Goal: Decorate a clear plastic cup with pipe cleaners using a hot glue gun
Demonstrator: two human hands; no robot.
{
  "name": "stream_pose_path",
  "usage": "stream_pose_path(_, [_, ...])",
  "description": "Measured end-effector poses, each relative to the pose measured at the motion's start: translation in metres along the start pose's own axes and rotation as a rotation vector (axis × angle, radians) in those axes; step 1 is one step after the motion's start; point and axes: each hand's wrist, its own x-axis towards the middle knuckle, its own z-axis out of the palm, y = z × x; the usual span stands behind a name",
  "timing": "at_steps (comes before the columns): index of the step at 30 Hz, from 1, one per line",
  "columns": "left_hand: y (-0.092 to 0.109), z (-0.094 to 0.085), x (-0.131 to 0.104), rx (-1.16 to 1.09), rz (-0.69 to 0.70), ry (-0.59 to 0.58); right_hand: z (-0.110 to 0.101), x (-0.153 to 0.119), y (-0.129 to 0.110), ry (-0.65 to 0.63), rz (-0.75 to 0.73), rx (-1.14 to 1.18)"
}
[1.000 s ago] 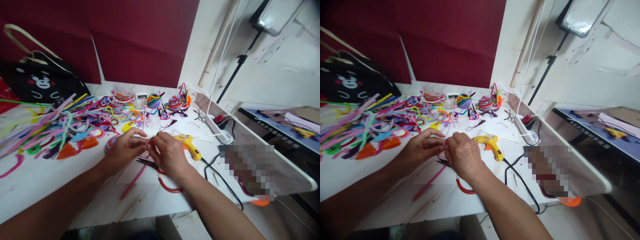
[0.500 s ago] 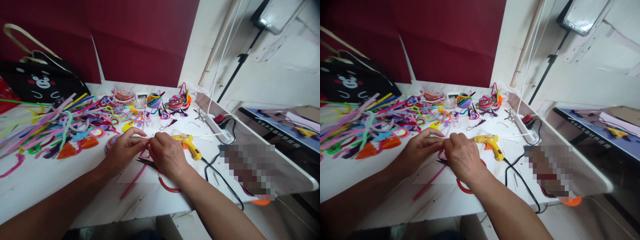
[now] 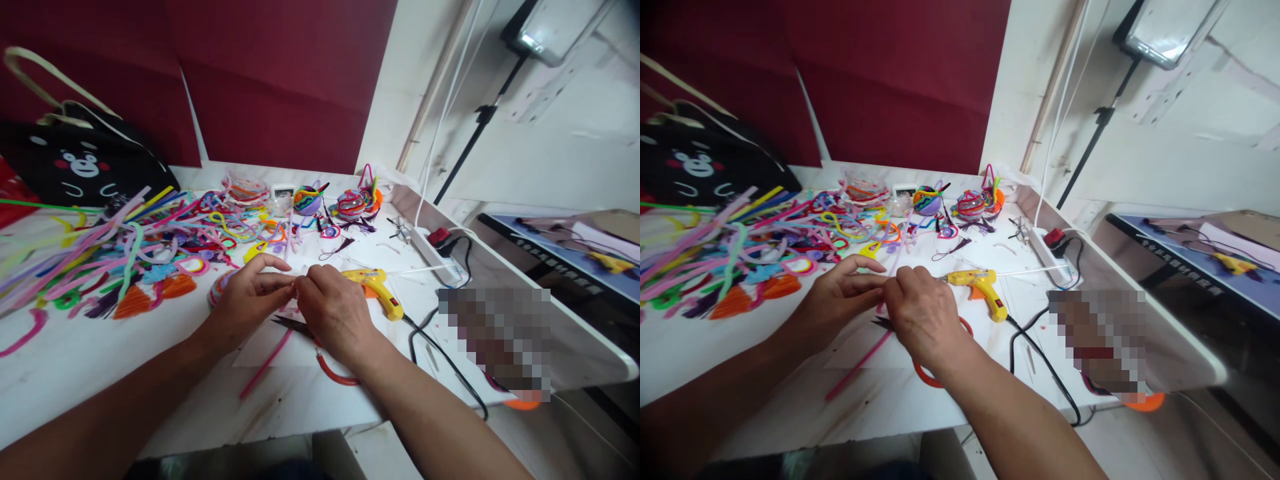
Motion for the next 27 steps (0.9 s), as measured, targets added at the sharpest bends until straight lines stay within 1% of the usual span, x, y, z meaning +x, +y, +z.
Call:
stream_pose_path(6, [-0.001,-0.002,0.000,-0.028,0.013,-0.028,0.000,0.000,0.000,-0.047,0.012,0.003])
stream_pose_path(11, [0.000,-0.002,0.000,-0.034,0.014,-0.037,-0.002,0.001,-0.001,-0.010,0.009,-0.011])
stream_pose_path(16, [-0.001,-0.002,0.000,-0.037,0.023,-0.043,-0.003,0.001,-0.002,-0.029,0.005,-0.003])
stream_pose_path(21, [0.000,-0.002,-0.001,-0.038,0.006,-0.038,-0.006,0.001,-0.003,-0.027,-0.013,-0.004])
stream_pose_path(27, [0.001,0.001,-0.002,-0.083,-0.024,-0.006,-0.011,0.003,-0.007,-0.068,-0.053,-0.016])
